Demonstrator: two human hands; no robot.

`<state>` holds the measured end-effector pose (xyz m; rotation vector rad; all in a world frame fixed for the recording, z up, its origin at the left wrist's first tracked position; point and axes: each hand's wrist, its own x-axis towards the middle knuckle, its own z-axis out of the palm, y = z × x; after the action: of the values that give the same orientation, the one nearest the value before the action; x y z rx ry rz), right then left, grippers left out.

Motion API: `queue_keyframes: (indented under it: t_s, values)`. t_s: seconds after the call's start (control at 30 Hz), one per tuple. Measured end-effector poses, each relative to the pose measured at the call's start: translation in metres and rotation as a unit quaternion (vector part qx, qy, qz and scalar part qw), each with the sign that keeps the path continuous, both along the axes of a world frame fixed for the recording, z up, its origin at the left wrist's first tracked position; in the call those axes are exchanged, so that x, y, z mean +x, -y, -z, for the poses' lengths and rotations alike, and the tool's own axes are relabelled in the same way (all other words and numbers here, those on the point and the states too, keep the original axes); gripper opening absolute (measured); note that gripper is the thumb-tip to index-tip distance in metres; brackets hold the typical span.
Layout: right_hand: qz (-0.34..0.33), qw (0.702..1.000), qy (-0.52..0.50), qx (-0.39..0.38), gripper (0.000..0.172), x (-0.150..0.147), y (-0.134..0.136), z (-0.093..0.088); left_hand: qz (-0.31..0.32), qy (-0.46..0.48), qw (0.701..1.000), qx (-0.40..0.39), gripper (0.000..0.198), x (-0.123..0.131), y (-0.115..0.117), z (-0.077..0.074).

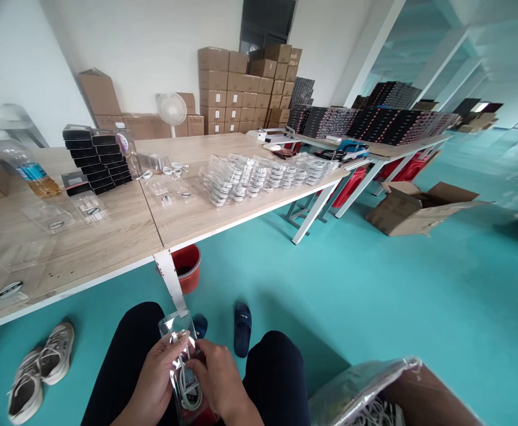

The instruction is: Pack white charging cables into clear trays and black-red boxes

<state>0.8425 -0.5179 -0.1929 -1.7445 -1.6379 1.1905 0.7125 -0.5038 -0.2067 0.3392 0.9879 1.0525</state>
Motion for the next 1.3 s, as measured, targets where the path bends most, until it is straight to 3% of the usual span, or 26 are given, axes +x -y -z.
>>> queue_keyframes:
  t_s: [0.17, 0.37, 0.47, 0.63, 0.83, 1.07, 1.3]
  values:
    - [-0.022, 0.999, -0.038, 0.008, 0.009, 0.002, -0.005, 0.0, -0.006, -0.012, 1.0, -0.008, 0.028, -0.004, 0.0, -0.006]
    - [0.004, 0.995, -0.097, 0.007, 0.011, 0.003, -0.009, 0.002, -0.014, 0.028, 0.998, -0.046, 0.022, -0.004, -0.016, -0.009]
    - [0.032, 0.986, -0.159, 0.024, 0.027, 0.002, -0.007, 0.001, 0.006, 0.031, 0.999, -0.039, 0.024, -0.005, -0.024, -0.013]
    - [0.1, 0.974, -0.2, 0.035, 0.053, 0.002, -0.002, -0.008, 0.105, 0.008, 0.993, 0.055, 0.023, -0.009, -0.022, -0.028]
    - [0.059, 0.958, -0.277, 0.05, 0.043, 0.001, -0.002, -0.024, 0.128, -0.019, 0.99, 0.058, 0.026, -0.011, -0.017, -0.039]
    - [0.054, 0.951, -0.301, 0.054, 0.042, -0.001, -0.004, -0.027, 0.124, -0.016, 0.99, 0.06, 0.028, -0.012, -0.019, -0.045]
    - [0.066, 0.931, -0.358, -0.013, 0.046, -0.004, -0.004, -0.024, 0.142, 0.027, 0.988, 0.05, 0.021, -0.013, -0.016, -0.049]
